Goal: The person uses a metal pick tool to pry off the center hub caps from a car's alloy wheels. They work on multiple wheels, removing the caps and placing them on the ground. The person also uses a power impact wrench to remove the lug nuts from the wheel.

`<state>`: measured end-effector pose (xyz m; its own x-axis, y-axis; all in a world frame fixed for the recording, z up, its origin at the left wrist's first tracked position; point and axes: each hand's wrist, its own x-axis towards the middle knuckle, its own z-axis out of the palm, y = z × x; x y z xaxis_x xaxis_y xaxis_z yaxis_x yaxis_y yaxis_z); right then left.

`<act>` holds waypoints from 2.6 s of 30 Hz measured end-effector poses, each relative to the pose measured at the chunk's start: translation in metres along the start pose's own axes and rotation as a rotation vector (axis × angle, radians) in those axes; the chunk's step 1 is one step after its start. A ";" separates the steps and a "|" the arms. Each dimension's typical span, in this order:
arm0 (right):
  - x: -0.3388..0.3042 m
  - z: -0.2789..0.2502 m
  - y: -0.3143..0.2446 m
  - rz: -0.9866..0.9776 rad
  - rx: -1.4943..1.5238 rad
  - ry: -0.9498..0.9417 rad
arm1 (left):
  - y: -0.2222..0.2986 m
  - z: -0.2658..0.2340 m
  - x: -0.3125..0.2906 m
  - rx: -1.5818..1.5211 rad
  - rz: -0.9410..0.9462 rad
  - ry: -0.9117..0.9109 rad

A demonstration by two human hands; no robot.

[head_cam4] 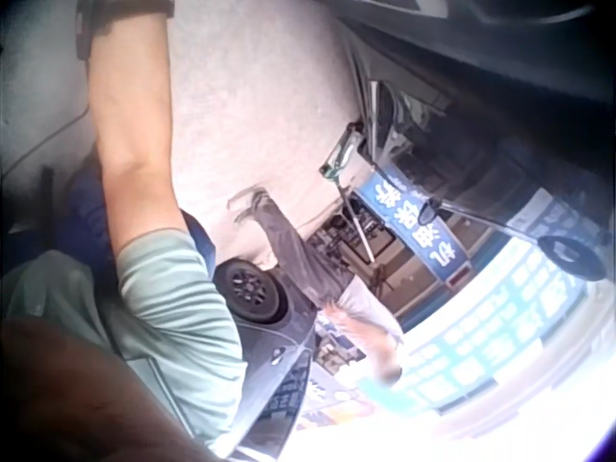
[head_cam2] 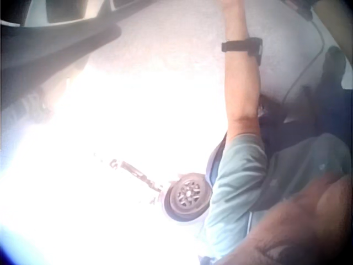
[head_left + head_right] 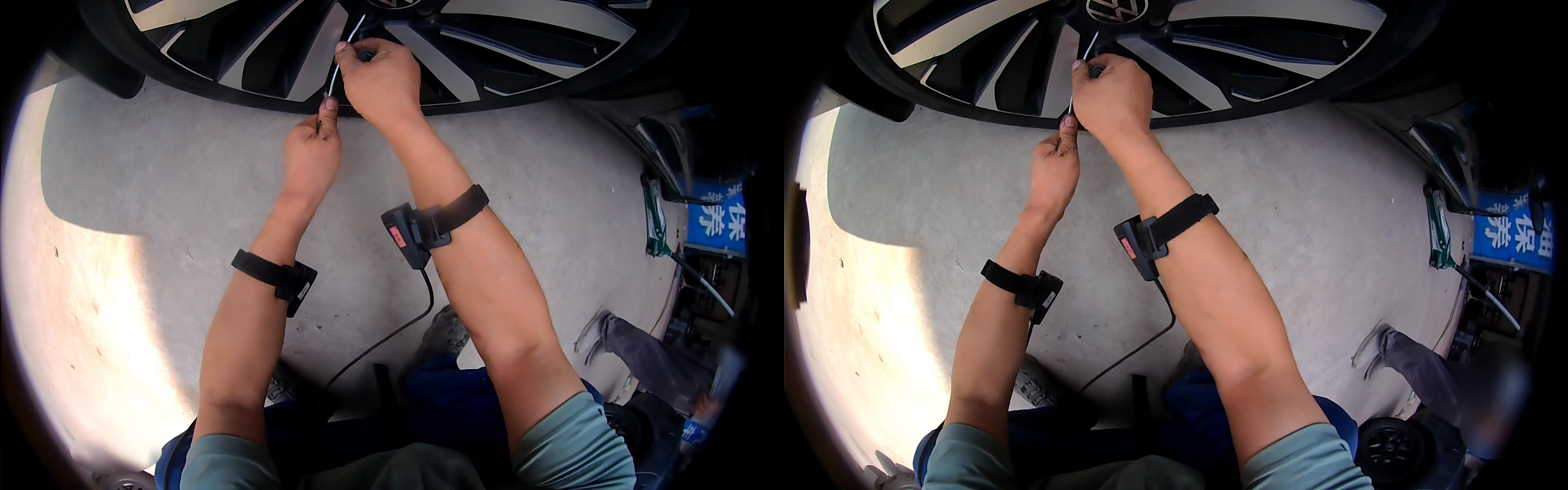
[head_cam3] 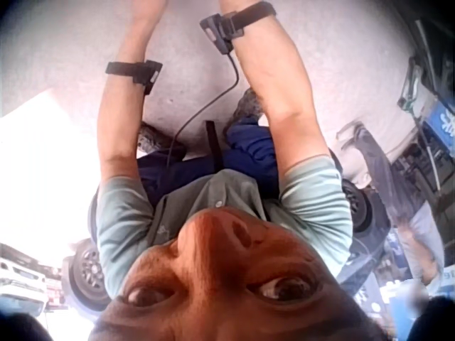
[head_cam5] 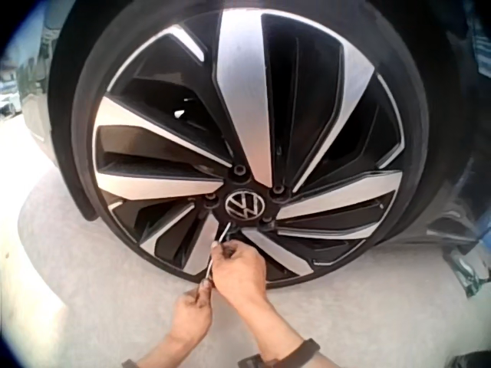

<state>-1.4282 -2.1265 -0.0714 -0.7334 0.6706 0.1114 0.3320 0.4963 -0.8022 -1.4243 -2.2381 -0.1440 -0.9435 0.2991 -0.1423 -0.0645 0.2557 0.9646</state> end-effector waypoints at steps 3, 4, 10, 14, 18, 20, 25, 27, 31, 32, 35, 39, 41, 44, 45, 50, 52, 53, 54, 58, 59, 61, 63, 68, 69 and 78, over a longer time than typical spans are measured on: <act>0.000 -0.001 -0.002 -0.044 -0.041 0.019 | -0.003 0.002 0.001 -0.012 0.024 0.017; 0.000 -0.002 -0.004 -0.036 -0.039 0.001 | -0.005 0.002 0.002 -0.027 0.033 0.023; -0.006 0.000 -0.010 -0.024 -0.096 -0.008 | -0.016 -0.001 0.013 -0.033 0.091 -0.011; -0.001 -0.004 0.000 -0.065 -0.070 -0.045 | 0.004 0.000 -0.009 0.009 -0.056 -0.045; 0.000 -0.011 -0.002 -0.075 -0.051 -0.063 | 0.041 -0.009 -0.026 0.066 -0.179 -0.050; 0.000 -0.011 -0.004 -0.050 -0.048 -0.082 | 0.037 -0.012 -0.024 0.085 -0.137 -0.037; -0.004 -0.013 -0.015 0.016 -0.062 -0.125 | 0.020 -0.009 -0.013 0.113 -0.045 -0.017; -0.003 -0.018 -0.013 0.034 -0.045 -0.145 | 0.037 -0.007 -0.027 0.051 -0.198 -0.047; 0.000 -0.018 -0.010 0.007 -0.004 -0.142 | 0.053 -0.015 -0.033 0.013 -0.303 -0.071; -0.001 -0.017 -0.008 -0.041 -0.055 -0.131 | 0.046 -0.013 -0.031 0.044 -0.231 -0.055; -0.007 -0.011 -0.014 -0.010 -0.096 -0.144 | 0.014 -0.013 -0.015 0.105 -0.022 -0.017; -0.004 -0.005 0.001 -0.011 -0.086 -0.094 | 0.007 -0.010 -0.017 0.115 -0.111 -0.093; -0.009 -0.009 0.002 0.017 -0.080 -0.175 | 0.014 -0.011 -0.031 0.072 -0.236 -0.125; -0.015 -0.019 0.004 0.079 0.121 -0.253 | 0.015 -0.016 -0.041 0.030 -0.200 -0.109; -0.015 -0.017 0.010 0.059 0.204 -0.236 | 0.012 -0.018 -0.038 0.079 -0.115 -0.101; -0.013 -0.027 0.004 0.233 0.539 -0.305 | -0.033 -0.036 -0.025 0.393 0.108 -0.023; -0.011 -0.027 0.009 0.222 0.605 -0.302 | -0.021 -0.045 -0.025 0.547 0.157 0.005; -0.011 -0.028 0.013 0.241 0.622 -0.316 | -0.021 -0.046 -0.025 0.594 0.205 0.013; -0.011 -0.030 0.013 0.255 0.638 -0.335 | -0.022 -0.049 -0.025 0.638 0.252 0.030; -0.007 -0.054 0.017 0.342 0.674 -0.518 | -0.019 -0.068 -0.018 0.812 0.377 -0.010; -0.007 -0.062 0.019 0.354 0.702 -0.586 | -0.017 -0.073 -0.016 0.824 0.424 -0.028; -0.001 -0.070 0.036 0.304 0.805 -0.643 | -0.008 -0.081 -0.012 0.844 0.524 -0.073; 0.001 -0.072 0.058 0.309 0.890 -0.632 | 0.001 -0.079 -0.008 0.866 0.553 -0.061; -0.001 -0.077 0.054 0.569 1.088 -0.937 | 0.006 -0.083 0.004 0.903 0.654 -0.036; -0.004 -0.079 0.051 0.536 0.979 -0.969 | 0.010 -0.085 0.006 0.898 0.721 -0.037; -0.005 -0.087 0.074 0.319 1.539 -0.896 | 0.018 -0.061 -0.002 0.607 0.637 -0.141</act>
<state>-1.3480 -2.0451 -0.0804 -0.9944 -0.0992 -0.0370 0.1031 -0.8271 -0.5525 -1.4434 -2.2903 -0.1132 -0.6904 0.6508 0.3159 0.6795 0.4335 0.5919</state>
